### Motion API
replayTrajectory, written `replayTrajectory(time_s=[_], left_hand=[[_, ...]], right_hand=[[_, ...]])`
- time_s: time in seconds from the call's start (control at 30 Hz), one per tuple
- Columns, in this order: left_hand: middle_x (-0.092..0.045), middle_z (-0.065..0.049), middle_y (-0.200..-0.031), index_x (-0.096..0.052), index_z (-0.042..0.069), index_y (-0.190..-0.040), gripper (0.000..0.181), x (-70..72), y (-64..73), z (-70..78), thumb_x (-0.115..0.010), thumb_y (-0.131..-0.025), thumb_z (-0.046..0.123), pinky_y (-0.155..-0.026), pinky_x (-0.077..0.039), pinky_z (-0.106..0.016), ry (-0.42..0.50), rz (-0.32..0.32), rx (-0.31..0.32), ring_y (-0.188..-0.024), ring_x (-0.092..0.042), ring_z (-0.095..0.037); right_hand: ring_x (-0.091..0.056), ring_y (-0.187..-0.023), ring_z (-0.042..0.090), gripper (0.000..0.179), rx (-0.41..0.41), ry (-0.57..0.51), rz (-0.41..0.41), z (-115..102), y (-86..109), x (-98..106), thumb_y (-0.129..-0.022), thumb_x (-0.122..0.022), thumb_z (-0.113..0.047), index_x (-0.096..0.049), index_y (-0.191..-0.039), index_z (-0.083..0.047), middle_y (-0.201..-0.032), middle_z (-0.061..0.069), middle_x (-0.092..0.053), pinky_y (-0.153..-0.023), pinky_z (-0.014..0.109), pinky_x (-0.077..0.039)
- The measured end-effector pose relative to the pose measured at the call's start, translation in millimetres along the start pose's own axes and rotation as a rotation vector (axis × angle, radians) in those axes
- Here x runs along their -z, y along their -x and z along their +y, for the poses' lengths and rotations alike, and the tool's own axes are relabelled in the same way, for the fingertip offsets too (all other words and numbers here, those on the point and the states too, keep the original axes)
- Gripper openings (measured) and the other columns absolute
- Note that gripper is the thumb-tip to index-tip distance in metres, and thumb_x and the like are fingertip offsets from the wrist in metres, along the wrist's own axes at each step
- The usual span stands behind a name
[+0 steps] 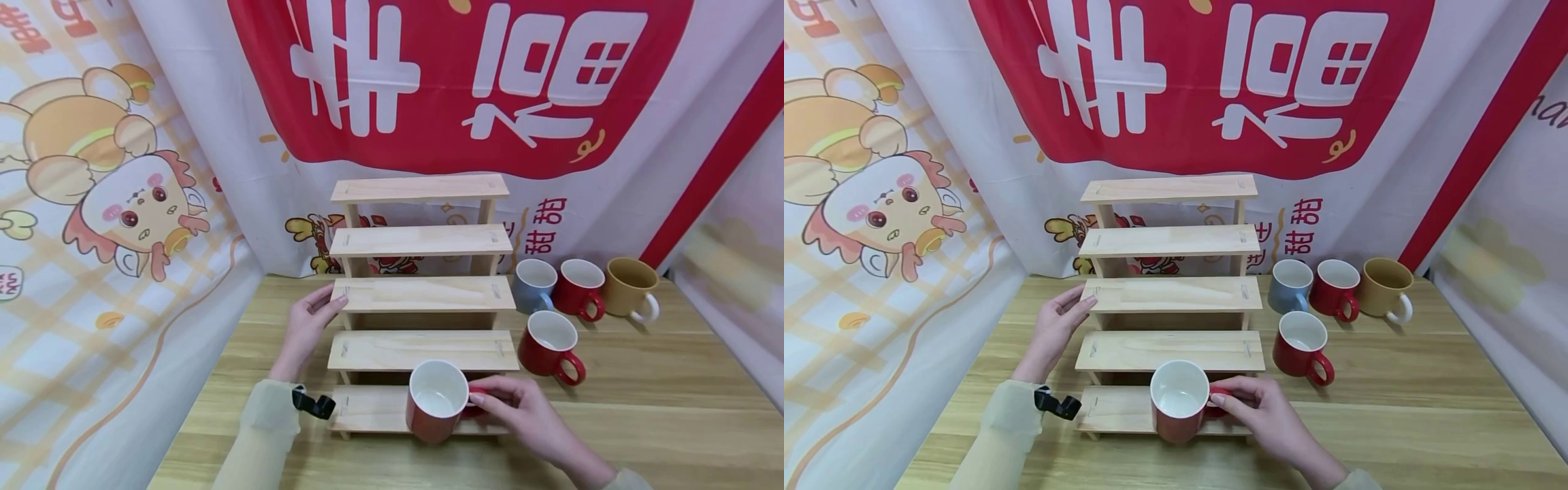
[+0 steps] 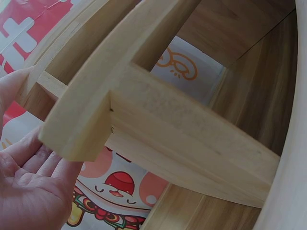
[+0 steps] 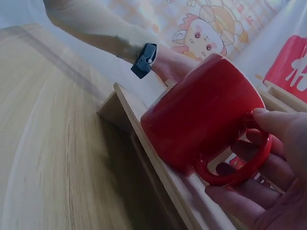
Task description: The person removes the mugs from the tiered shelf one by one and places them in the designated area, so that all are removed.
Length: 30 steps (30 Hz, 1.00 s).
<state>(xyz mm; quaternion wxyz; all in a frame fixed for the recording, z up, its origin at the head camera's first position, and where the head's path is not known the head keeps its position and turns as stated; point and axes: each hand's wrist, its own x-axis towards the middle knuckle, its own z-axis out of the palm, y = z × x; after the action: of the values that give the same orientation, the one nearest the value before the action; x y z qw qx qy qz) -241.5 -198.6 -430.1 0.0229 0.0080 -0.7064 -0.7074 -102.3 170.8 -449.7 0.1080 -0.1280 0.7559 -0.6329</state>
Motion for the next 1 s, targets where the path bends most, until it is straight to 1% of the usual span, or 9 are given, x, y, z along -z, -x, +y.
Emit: replayTrajectory(time_s=[0.33,0.53,0.77,0.87,1.0], left_hand=[[-0.059,-0.016,-0.138,-0.056,0.001,-0.142,0.058,-0.1,1.3,1.3,-0.078,-0.094,0.024,-0.1,-0.051,-0.025,-0.006,-0.004,0.004,-0.124,-0.058,-0.025],[-0.059,-0.016,-0.138,-0.056,0.002,-0.142,0.058,0.3,1.4,1.1,-0.079,-0.093,0.026,-0.1,-0.05,-0.025,-0.007,-0.006,0.009,-0.124,-0.058,-0.025],[-0.059,-0.016,-0.139,-0.056,0.003,-0.142,0.059,0.5,1.8,0.4,-0.079,-0.092,0.025,-0.1,-0.051,-0.025,-0.01,-0.004,0.009,-0.124,-0.058,-0.025],[-0.059,-0.016,-0.138,-0.056,0.002,-0.142,0.059,0.4,2.0,0.2,-0.079,-0.092,0.025,-0.1,-0.051,-0.025,-0.012,-0.005,0.01,-0.123,-0.058,-0.025],[-0.059,-0.016,-0.138,-0.056,0.002,-0.142,0.059,0.2,2.7,1.2,-0.079,-0.092,0.024,-0.1,-0.051,-0.025,-0.013,-0.005,0.009,-0.123,-0.058,-0.026]], right_hand=[[-0.07,-0.096,0.02,0.023,0.037,0.02,0.051,10.5,-0.1,1.5,-0.097,-0.072,-0.016,-0.075,-0.115,-0.002,-0.11,0.011,-0.074,-0.08,0.034,-0.062],[-0.071,-0.094,0.02,0.022,0.041,0.022,0.066,10.4,1.5,-0.6,-0.096,-0.073,-0.017,-0.076,-0.113,-0.003,-0.108,0.01,-0.074,-0.079,0.033,-0.062],[-0.071,-0.094,0.021,0.022,0.049,0.003,0.064,7.6,3.8,-0.3,-0.095,-0.074,-0.015,-0.076,-0.113,-0.003,-0.106,0.009,-0.075,-0.08,0.033,-0.062],[-0.072,-0.093,0.02,0.02,0.081,0.026,0.067,4.1,6.1,2.2,-0.095,-0.074,-0.015,-0.077,-0.112,-0.003,-0.104,0.007,-0.075,-0.081,0.031,-0.061],[-0.072,-0.091,0.018,0.017,0.165,0.089,0.103,-4.4,9.9,7.8,-0.094,-0.075,-0.012,-0.078,-0.109,-0.006,-0.102,0.004,-0.076,-0.08,0.029,-0.061]])
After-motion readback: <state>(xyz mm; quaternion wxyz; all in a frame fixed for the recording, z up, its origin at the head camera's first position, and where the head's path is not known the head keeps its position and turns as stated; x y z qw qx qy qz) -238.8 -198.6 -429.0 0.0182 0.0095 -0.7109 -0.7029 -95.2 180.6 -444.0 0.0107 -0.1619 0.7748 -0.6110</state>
